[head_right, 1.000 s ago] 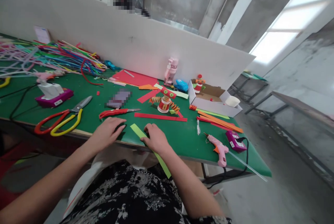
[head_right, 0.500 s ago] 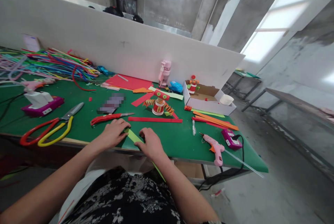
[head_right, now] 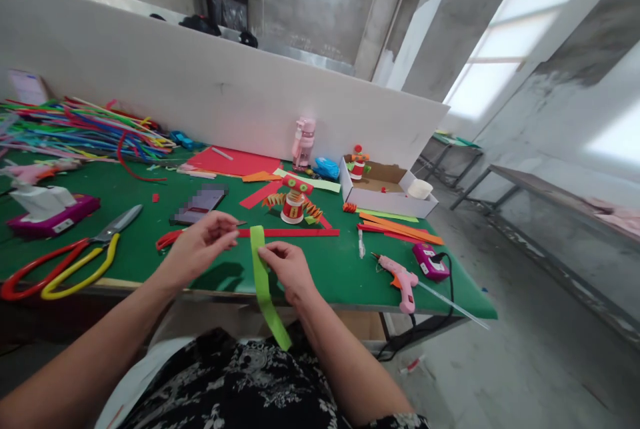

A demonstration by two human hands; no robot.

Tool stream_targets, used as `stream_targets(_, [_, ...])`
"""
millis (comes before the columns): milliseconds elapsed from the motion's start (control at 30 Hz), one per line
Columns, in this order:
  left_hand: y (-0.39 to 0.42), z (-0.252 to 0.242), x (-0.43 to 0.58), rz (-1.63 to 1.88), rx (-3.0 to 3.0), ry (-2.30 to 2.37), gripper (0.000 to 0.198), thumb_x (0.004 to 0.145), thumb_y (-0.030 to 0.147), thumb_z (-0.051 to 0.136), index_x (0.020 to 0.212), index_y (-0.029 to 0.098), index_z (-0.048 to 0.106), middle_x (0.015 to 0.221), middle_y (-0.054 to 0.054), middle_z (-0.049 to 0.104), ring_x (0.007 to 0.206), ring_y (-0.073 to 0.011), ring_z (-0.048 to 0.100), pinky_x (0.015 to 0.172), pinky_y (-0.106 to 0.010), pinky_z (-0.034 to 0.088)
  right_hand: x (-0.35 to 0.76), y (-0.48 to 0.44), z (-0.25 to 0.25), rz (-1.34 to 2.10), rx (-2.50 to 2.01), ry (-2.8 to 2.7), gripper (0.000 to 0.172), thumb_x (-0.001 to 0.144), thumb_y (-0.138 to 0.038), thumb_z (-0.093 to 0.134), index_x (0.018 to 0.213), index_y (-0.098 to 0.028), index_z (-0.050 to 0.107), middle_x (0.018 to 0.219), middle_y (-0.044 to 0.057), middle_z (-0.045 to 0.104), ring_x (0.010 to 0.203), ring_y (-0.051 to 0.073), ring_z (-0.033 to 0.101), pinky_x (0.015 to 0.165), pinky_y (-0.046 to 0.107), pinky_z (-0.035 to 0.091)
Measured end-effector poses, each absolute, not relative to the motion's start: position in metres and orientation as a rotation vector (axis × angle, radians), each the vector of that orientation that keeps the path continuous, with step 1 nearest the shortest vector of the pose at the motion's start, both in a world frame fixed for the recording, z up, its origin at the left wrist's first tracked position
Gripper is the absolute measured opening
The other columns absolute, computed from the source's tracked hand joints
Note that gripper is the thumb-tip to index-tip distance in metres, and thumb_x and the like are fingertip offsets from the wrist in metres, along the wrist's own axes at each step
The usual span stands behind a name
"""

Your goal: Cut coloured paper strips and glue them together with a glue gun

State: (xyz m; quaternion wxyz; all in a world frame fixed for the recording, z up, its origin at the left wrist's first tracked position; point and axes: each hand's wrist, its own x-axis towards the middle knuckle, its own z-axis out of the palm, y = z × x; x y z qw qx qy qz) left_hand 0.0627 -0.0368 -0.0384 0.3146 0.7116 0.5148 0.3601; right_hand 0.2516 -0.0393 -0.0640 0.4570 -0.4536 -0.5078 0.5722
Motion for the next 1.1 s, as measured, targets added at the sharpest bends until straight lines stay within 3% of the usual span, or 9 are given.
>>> stream_targets(67, [-0.039, -0.036, 0.067, 0.959, 1.78, 1.325, 0.042, 0.088, 0.057, 0.035, 0.093, 0.021, 0.056, 0.087, -0.003, 0.061, 0.079, -0.0189, 0.061, 0.071, -0.031, 0.05, 0.249, -0.042, -0.059, 1.406, -1.077, -1.044, 0.031, 0.059, -0.045, 0.083, 0.07, -0.018, 0.071, 0.064, -0.003, 0.064, 0.058, 0.01, 0.051, 0.059, 0.023, 0.041])
stream_targets(200, [-0.052, -0.046, 0.088, 0.851, 1.737, 1.141, 0.039, 0.077, 0.059, 0.056, 0.084, 0.021, 0.062, 0.086, -0.003, 0.069, 0.084, -0.0218, 0.064, 0.076, -0.032, 0.051, 0.241, -0.049, -0.051, 1.384, -1.0, -0.827, 0.029, 0.054, -0.039, 0.086, 0.07, -0.018, 0.073, 0.066, -0.002, 0.069, 0.061, 0.011, 0.054, 0.061, 0.023, 0.042])
stream_targets(367, [-0.062, -0.052, 0.105, 0.817, 1.667, 1.043, 0.041, 0.078, 0.062, 0.051, 0.073, 0.021, 0.056, 0.074, -0.002, 0.066, 0.081, -0.0219, 0.063, 0.075, -0.033, 0.052, 0.242, -0.045, -0.035, 1.378, -0.949, -0.875, 0.026, 0.054, -0.035, 0.086, 0.072, -0.019, 0.077, 0.065, -0.002, 0.07, 0.06, 0.01, 0.054, 0.061, 0.023, 0.043])
stream_targets(633, [-0.065, -0.033, 0.092, 0.732, 1.494, 1.054, 0.053, 0.073, 0.075, 0.05, 0.085, 0.023, 0.044, 0.066, -0.001, 0.069, 0.059, -0.0211, 0.068, 0.059, -0.034, 0.055, 0.26, -0.017, -0.001, 1.03, -0.961, -1.132, 0.025, 0.06, -0.041, 0.084, 0.069, -0.019, 0.079, 0.06, -0.002, 0.067, 0.058, 0.01, 0.051, 0.059, 0.024, 0.042])
stream_targets(733, [-0.069, -0.03, 0.088, 0.725, 1.46, 1.076, 0.054, 0.073, 0.076, 0.051, 0.085, 0.024, 0.041, 0.061, 0.001, 0.068, 0.055, -0.0196, 0.067, 0.057, -0.033, 0.055, 0.262, -0.019, -0.006, 1.078, -0.968, -1.058, 0.042, 0.066, -0.059, 0.077, 0.068, -0.017, 0.077, 0.058, -0.001, 0.065, 0.054, 0.01, 0.05, 0.055, 0.024, 0.042])
stream_targets(833, [-0.072, -0.031, 0.087, 0.727, 1.455, 1.089, 0.053, 0.074, 0.077, 0.049, 0.083, 0.025, 0.04, 0.06, 0.003, 0.066, 0.055, -0.0177, 0.065, 0.06, -0.033, 0.056, 0.259, -0.028, -0.016, 1.382, -0.958, -0.978, 0.064, 0.071, -0.077, 0.062, 0.073, -0.015, 0.077, 0.061, 0.004, 0.067, 0.052, 0.011, 0.052, 0.054, 0.024, 0.044])
stream_targets(933, [-0.073, -0.034, 0.089, 0.717, 1.489, 1.107, 0.052, 0.076, 0.076, 0.044, 0.083, 0.025, 0.041, 0.06, 0.003, 0.065, 0.055, -0.0172, 0.065, 0.062, -0.034, 0.056, 0.254, -0.036, -0.025, 1.429, -0.961, -1.032, 0.054, 0.064, -0.067, 0.075, 0.078, -0.015, 0.078, 0.06, 0.001, 0.065, 0.054, 0.01, 0.052, 0.054, 0.022, 0.043])
stream_targets(1100, [-0.069, -0.044, 0.085, 0.679, 1.679, 1.209, 0.05, 0.08, 0.073, 0.033, 0.078, 0.025, 0.043, 0.061, 0.001, 0.066, 0.056, -0.0193, 0.064, 0.06, -0.033, 0.054, 0.252, -0.035, -0.032, 1.309, -1.02, -1.047, 0.037, 0.059, -0.051, 0.083, 0.066, -0.016, 0.075, 0.06, -0.001, 0.065, 0.054, 0.009, 0.052, 0.053, 0.022, 0.043])
